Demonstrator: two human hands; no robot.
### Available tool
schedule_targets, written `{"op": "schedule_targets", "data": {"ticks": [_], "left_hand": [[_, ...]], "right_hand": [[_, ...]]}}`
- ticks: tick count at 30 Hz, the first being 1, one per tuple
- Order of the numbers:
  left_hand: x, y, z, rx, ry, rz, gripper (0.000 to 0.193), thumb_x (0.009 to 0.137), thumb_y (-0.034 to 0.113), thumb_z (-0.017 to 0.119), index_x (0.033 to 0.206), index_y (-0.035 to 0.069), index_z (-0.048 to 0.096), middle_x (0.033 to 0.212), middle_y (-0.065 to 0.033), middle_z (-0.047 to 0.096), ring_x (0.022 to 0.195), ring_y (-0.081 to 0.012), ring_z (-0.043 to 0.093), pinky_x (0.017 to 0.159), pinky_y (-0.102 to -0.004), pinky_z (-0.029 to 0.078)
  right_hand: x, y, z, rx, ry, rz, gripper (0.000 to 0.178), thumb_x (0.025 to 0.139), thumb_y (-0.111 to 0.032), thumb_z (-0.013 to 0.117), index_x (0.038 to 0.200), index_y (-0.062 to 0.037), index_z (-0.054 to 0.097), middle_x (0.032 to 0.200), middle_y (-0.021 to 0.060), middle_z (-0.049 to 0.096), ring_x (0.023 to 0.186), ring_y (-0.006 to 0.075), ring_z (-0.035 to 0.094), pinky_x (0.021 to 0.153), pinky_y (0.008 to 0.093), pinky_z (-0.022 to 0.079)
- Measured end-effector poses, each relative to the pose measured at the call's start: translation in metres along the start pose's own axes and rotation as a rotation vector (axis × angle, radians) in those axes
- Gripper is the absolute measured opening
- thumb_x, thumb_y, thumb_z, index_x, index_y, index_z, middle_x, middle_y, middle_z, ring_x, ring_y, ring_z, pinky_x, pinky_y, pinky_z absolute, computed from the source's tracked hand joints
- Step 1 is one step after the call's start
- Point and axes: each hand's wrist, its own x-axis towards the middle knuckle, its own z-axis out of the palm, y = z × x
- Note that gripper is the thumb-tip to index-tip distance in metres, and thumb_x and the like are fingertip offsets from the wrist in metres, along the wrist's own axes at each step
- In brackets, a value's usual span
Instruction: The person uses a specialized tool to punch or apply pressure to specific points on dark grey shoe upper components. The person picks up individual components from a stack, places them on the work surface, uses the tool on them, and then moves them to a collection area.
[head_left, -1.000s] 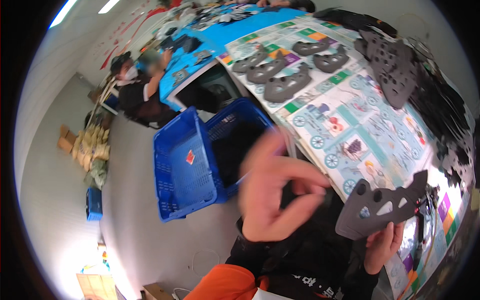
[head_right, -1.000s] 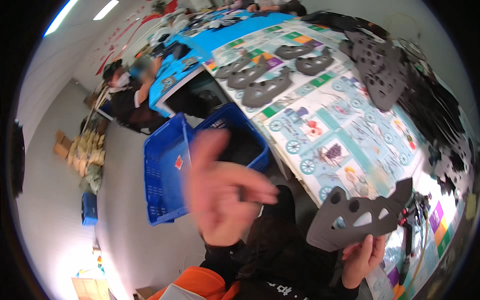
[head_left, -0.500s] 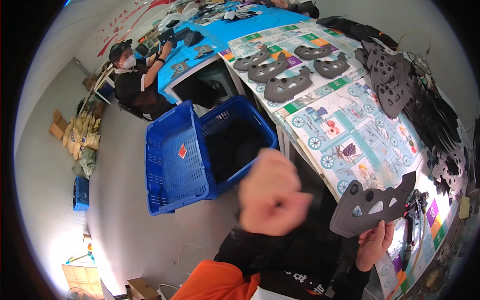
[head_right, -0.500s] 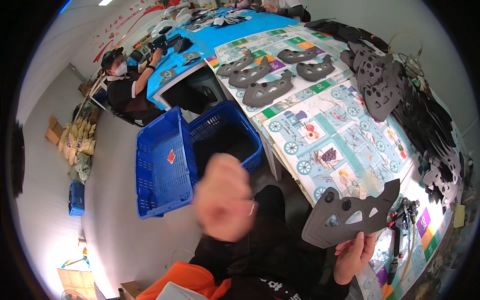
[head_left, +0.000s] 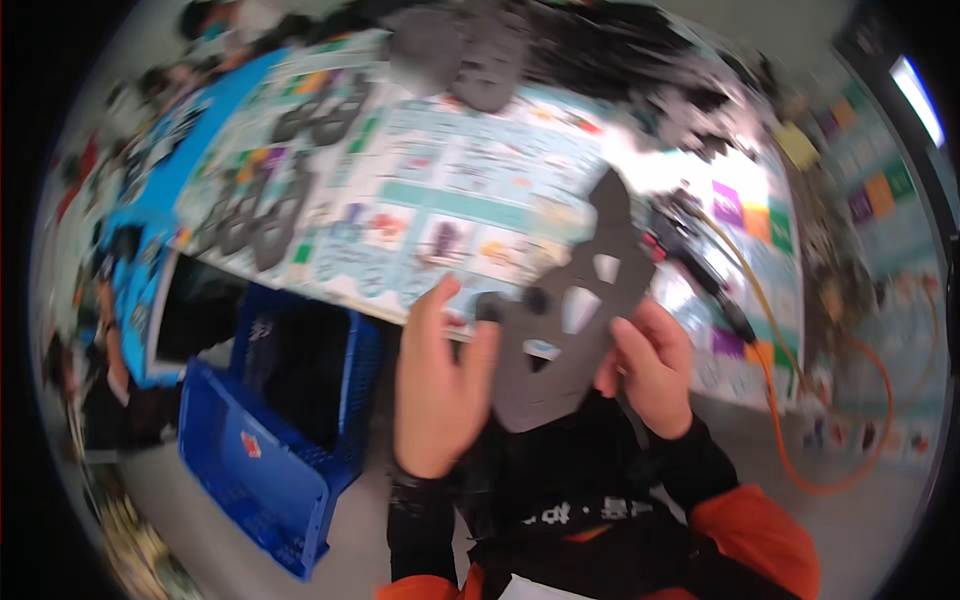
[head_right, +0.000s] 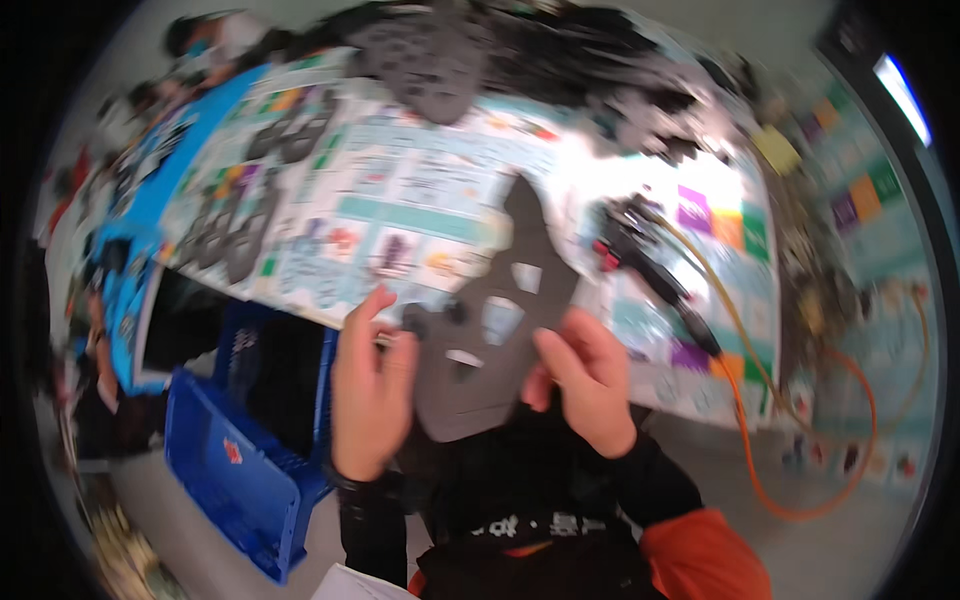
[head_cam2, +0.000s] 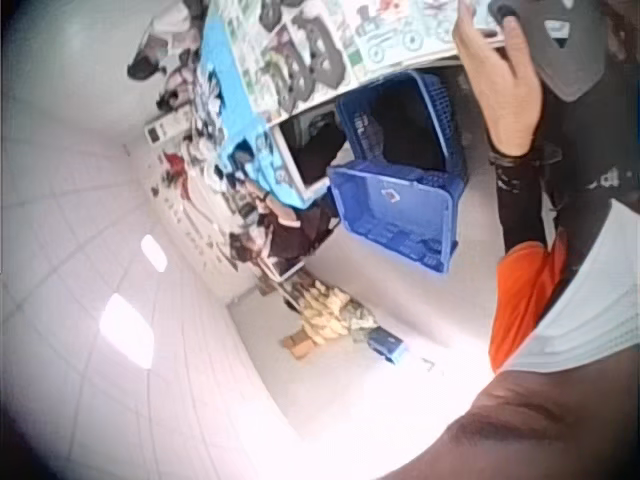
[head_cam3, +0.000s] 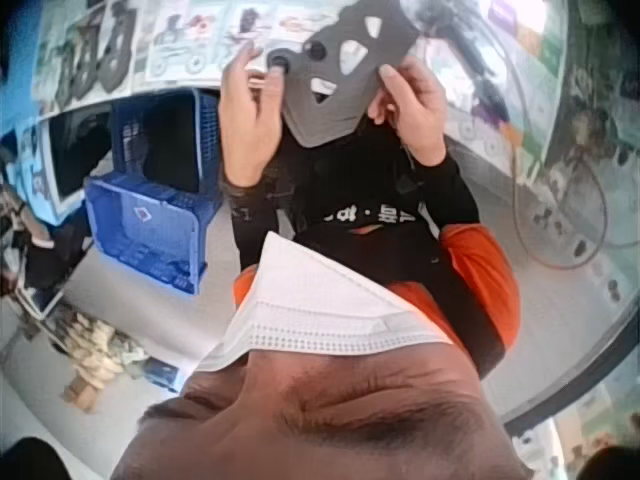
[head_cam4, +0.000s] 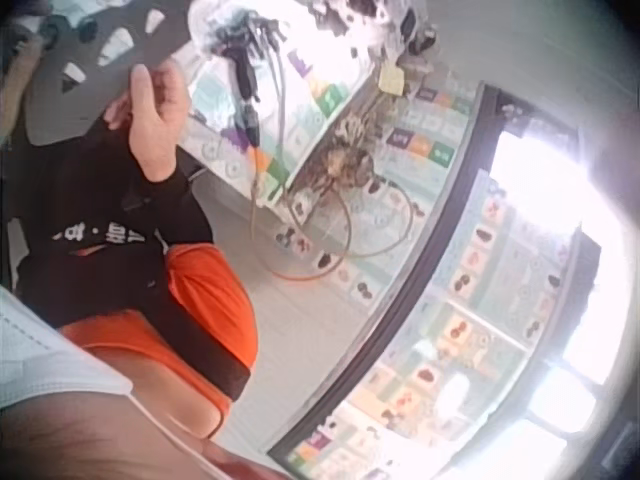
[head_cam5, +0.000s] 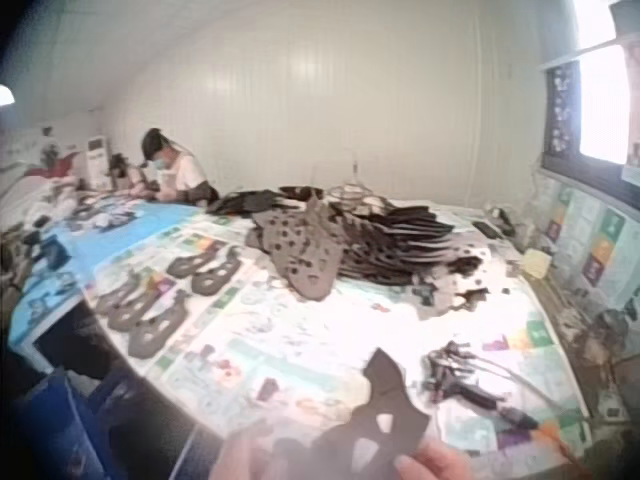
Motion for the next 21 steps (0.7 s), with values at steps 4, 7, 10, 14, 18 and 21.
{"op": "schedule_targets", "data": {"ticks": [4,7,10,14,18,21], "left_hand": [[0.000,-0.017,-0.001,-0.509,-0.371,-0.465,0.023,0.106,0.013,0.068,0.125,0.001,0.065,0.095,0.0027,0.068,0.078,-0.0023,0.058,0.061,-0.0215,0.045],[0.007,-0.030,0.012,-0.602,-0.356,-0.459,0.019,0.106,0.009,0.066,0.123,0.003,0.060,0.086,0.0014,0.066,0.062,-0.0027,0.052,0.052,-0.0198,0.040],[0.026,-0.036,0.012,-0.596,-0.273,-0.475,0.027,0.106,0.009,0.064,0.131,0.001,0.056,0.081,-0.0009,0.065,0.055,-0.0043,0.052,0.049,-0.0220,0.039],[0.051,-0.029,0.023,-0.518,-0.315,-0.498,0.037,0.106,0.021,0.066,0.137,0.003,0.054,0.101,-0.0103,0.068,0.080,-0.0144,0.068,0.060,-0.0267,0.058],[0.062,-0.064,0.062,-0.310,-0.344,-0.036,0.032,0.101,0.024,0.068,0.124,0.003,0.066,0.098,-0.0172,0.072,0.083,-0.0395,0.069,0.080,-0.0457,0.056],[0.059,-0.060,0.066,-0.075,-0.222,0.111,0.024,0.101,0.022,0.066,0.116,0.004,0.064,0.092,-0.0226,0.070,0.088,-0.0444,0.068,0.075,-0.0508,0.052]], "right_hand": [[-0.001,-0.014,-0.011,-0.074,-0.160,0.045,0.013,0.106,-0.009,0.065,0.114,0.0005,0.062,0.088,0.0053,0.070,0.068,0.0109,0.071,0.055,0.0251,0.054],[0.004,-0.031,-0.032,-0.545,-0.176,-0.150,0.025,0.105,-0.005,0.063,0.129,0.0010,0.063,0.106,0.0092,0.071,0.084,0.0147,0.074,0.063,0.0262,0.058],[0.012,-0.062,-0.068,-1.080,-0.012,-0.257,0.041,0.096,-0.005,0.071,0.136,-0.0016,0.062,0.126,0.0099,0.067,0.110,0.0198,0.068,0.083,0.0336,0.059],[0.026,-0.084,-0.113,-1.484,0.007,-0.298,0.048,0.089,-0.010,0.075,0.134,-0.0005,0.061,0.126,0.0188,0.063,0.121,0.0388,0.061,0.103,0.0444,0.050],[0.039,-0.091,-0.165,-1.682,-0.117,-0.287,0.074,0.086,-0.013,0.079,0.151,0.0046,0.049,0.155,0.0290,0.050,0.148,0.0449,0.044,0.123,0.0456,0.036],[0.061,-0.080,-0.206,-1.736,-0.181,-0.246,0.087,0.080,-0.010,0.081,0.157,0.0024,0.042,0.159,0.0263,0.046,0.152,0.0438,0.038,0.125,0.0471,0.032]]}}
